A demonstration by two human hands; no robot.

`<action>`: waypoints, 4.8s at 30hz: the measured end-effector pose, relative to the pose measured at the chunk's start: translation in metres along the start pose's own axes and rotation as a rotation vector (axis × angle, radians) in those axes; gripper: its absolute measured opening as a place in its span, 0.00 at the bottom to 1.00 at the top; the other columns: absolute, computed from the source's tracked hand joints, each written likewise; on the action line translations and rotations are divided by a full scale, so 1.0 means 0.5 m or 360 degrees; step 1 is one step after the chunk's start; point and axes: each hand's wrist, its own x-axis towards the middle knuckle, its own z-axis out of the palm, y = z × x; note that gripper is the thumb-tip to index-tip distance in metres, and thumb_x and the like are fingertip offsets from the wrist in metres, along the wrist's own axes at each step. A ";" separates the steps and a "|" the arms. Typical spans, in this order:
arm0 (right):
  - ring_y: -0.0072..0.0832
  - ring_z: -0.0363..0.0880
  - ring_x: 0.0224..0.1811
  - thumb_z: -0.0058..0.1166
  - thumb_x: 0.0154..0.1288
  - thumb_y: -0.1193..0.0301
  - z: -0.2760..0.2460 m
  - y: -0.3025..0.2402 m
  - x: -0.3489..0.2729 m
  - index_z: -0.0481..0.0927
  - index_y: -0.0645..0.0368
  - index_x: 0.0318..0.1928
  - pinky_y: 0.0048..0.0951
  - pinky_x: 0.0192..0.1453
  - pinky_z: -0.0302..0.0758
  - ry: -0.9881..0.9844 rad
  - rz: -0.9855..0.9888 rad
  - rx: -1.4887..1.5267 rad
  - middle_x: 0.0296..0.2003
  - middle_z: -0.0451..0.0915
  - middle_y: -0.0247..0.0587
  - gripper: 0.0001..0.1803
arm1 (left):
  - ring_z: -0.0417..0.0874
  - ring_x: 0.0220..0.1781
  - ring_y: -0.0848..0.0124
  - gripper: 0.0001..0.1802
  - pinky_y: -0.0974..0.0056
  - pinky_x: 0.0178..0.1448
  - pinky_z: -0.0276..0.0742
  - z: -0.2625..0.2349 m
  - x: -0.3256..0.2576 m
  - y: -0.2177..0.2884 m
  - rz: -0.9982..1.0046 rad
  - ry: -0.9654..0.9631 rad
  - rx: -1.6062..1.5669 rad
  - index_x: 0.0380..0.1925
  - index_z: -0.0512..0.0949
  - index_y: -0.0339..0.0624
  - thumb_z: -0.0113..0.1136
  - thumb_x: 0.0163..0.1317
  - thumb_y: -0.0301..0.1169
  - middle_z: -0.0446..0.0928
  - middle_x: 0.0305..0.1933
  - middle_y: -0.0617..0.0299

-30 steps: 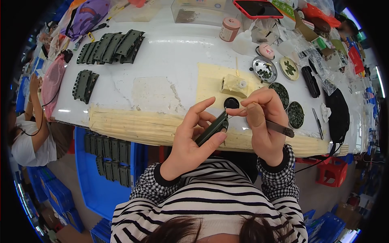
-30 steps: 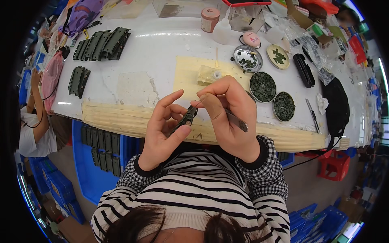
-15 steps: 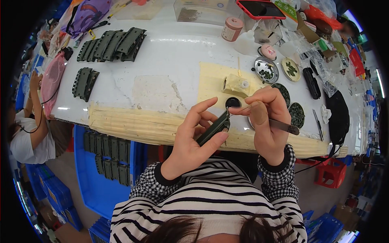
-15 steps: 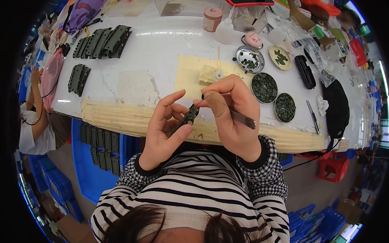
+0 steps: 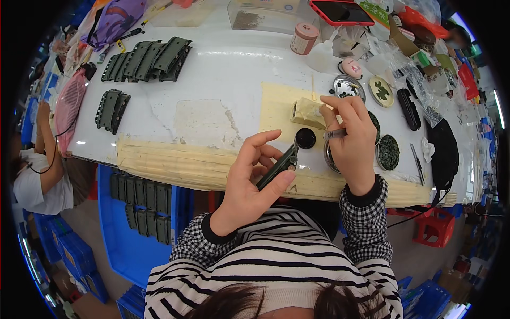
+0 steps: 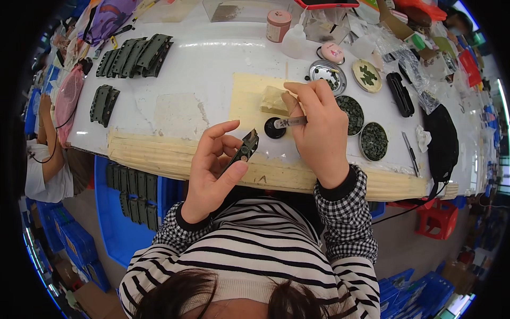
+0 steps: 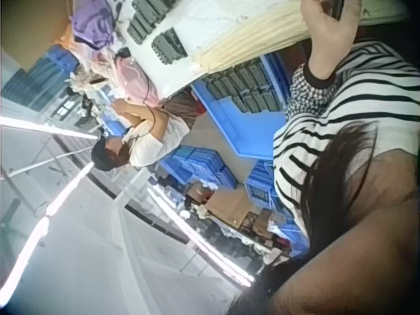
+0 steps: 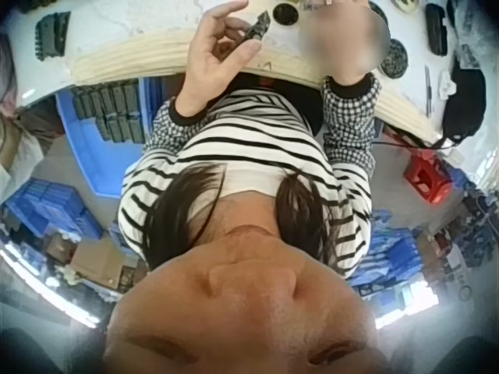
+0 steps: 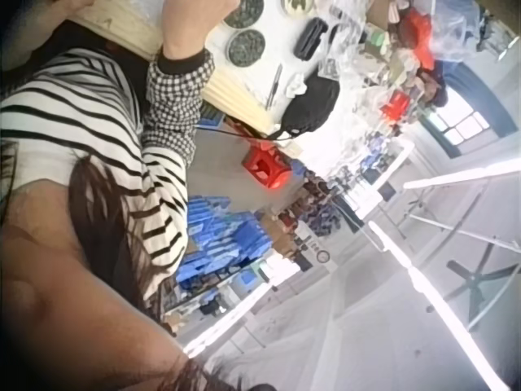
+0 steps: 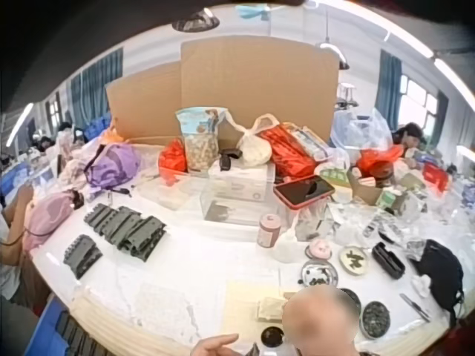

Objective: Assembling small plastic toy tanks by attaching small components using tweezers.

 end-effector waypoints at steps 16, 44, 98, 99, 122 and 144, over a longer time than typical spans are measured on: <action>0.30 0.77 0.26 0.66 0.48 0.82 -0.028 -0.067 -0.038 0.82 0.60 0.36 0.26 0.28 0.73 -0.0187 -0.0362 0.0548 0.28 0.76 0.38 0.12 | 0.74 0.35 0.80 0.33 0.76 0.35 0.72 0.000 -0.003 0.010 -0.0041 -0.0049 -0.0068 0.62 0.61 0.39 0.65 0.59 0.28 0.74 0.41 0.60; 0.30 0.77 0.27 0.68 0.46 0.81 -0.037 -0.077 -0.046 0.82 0.60 0.37 0.26 0.30 0.73 -0.0169 -0.0236 0.0581 0.28 0.77 0.39 0.15 | 0.75 0.49 0.76 0.30 0.68 0.54 0.73 -0.006 0.001 -0.007 -0.0159 -0.0312 -0.0727 0.66 0.56 0.36 0.53 0.70 0.34 0.73 0.52 0.57; 0.25 0.69 0.20 0.65 0.51 0.82 -0.051 -0.043 -0.044 0.82 0.62 0.36 0.24 0.23 0.63 -0.0107 -0.0185 0.0341 0.22 0.76 0.37 0.10 | 0.74 0.45 0.67 0.27 0.66 0.50 0.72 -0.162 0.095 0.011 0.0241 0.0599 0.1441 0.53 0.72 0.32 0.66 0.52 0.27 0.73 0.45 0.56; 0.25 0.69 0.19 0.65 0.51 0.82 -0.050 -0.042 -0.043 0.82 0.63 0.35 0.24 0.23 0.63 -0.0105 -0.0169 0.0349 0.22 0.76 0.38 0.10 | 0.73 0.45 0.65 0.27 0.64 0.51 0.72 -0.170 0.097 0.005 0.0313 0.0627 0.1663 0.52 0.73 0.31 0.67 0.52 0.29 0.73 0.44 0.55; 0.23 0.66 0.19 0.65 0.51 0.82 -0.071 -0.035 -0.062 0.82 0.63 0.33 0.23 0.22 0.60 -0.0051 -0.0138 0.0278 0.20 0.75 0.35 0.08 | 0.80 0.53 0.56 0.28 0.60 0.57 0.73 -0.550 0.071 0.041 0.0432 0.1595 0.2325 0.54 0.74 0.31 0.66 0.59 0.39 0.78 0.52 0.46; 0.36 0.79 0.34 0.71 0.49 0.54 -0.026 -0.073 -0.091 0.77 0.65 0.53 0.29 0.37 0.77 -0.0114 -0.0214 0.0600 0.39 0.78 0.45 0.36 | 0.73 0.61 0.62 0.33 0.51 0.68 0.67 0.024 0.003 0.000 -0.0382 -0.0118 -0.1471 0.65 0.56 0.39 0.53 0.69 0.45 0.73 0.57 0.51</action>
